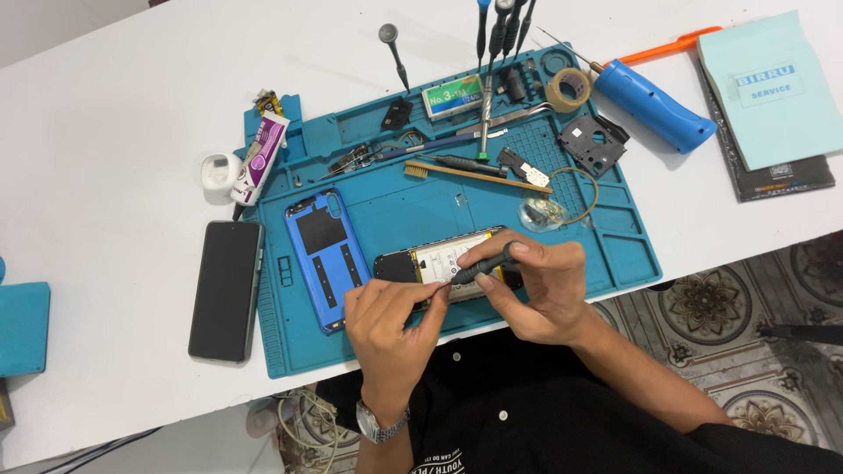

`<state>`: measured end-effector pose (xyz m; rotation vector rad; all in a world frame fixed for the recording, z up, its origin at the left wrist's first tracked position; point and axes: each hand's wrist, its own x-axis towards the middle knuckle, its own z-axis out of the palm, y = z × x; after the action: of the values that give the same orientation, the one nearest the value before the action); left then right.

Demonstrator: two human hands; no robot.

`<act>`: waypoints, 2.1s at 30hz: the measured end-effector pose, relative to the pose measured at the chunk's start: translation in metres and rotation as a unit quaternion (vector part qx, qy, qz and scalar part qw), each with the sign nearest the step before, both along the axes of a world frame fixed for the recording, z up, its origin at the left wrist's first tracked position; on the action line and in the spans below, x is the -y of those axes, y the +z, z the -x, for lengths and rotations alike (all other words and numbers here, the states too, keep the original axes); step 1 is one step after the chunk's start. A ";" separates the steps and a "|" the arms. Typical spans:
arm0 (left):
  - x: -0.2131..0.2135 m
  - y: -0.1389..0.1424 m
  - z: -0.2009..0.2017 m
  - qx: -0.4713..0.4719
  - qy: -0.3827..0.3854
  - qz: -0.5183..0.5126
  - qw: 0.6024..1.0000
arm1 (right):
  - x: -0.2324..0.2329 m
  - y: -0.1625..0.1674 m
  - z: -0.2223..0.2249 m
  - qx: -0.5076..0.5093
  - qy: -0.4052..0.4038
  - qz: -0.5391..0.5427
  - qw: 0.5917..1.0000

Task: The person repairs a smartphone on a blue repair mat, using a screwdriver to unscrew and remove the battery from an opened phone body, then reassembles a blue phone by fitting its back cover and pressing it into place. They then pick up another phone and brush its screen with a wooden-handled brush.

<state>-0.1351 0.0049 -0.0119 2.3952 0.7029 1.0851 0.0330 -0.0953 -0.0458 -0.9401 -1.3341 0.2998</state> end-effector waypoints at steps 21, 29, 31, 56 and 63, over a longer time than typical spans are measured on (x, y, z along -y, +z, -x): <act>0.001 -0.001 0.000 -0.006 0.011 -0.018 1.000 | -0.002 0.001 -0.001 0.031 -0.007 -0.012 0.999; 0.001 -0.003 0.001 -0.004 0.009 -0.017 1.000 | -0.002 -0.001 -0.001 0.037 -0.010 -0.012 0.999; 0.001 -0.003 0.001 -0.003 0.008 -0.015 1.000 | -0.002 -0.001 -0.001 0.038 -0.012 -0.012 0.999; 0.000 -0.017 0.028 0.245 -0.016 -0.018 0.969 | -0.001 0.003 0.003 -0.012 0.016 0.042 0.999; -0.015 -0.016 0.063 0.002 0.059 -0.074 0.996 | -0.012 0.021 0.006 0.066 -0.012 0.069 0.995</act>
<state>-0.1977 0.0204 -0.0282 2.5024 0.7956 1.2284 0.0265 -0.0828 -0.0243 -1.1078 -1.4361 0.3187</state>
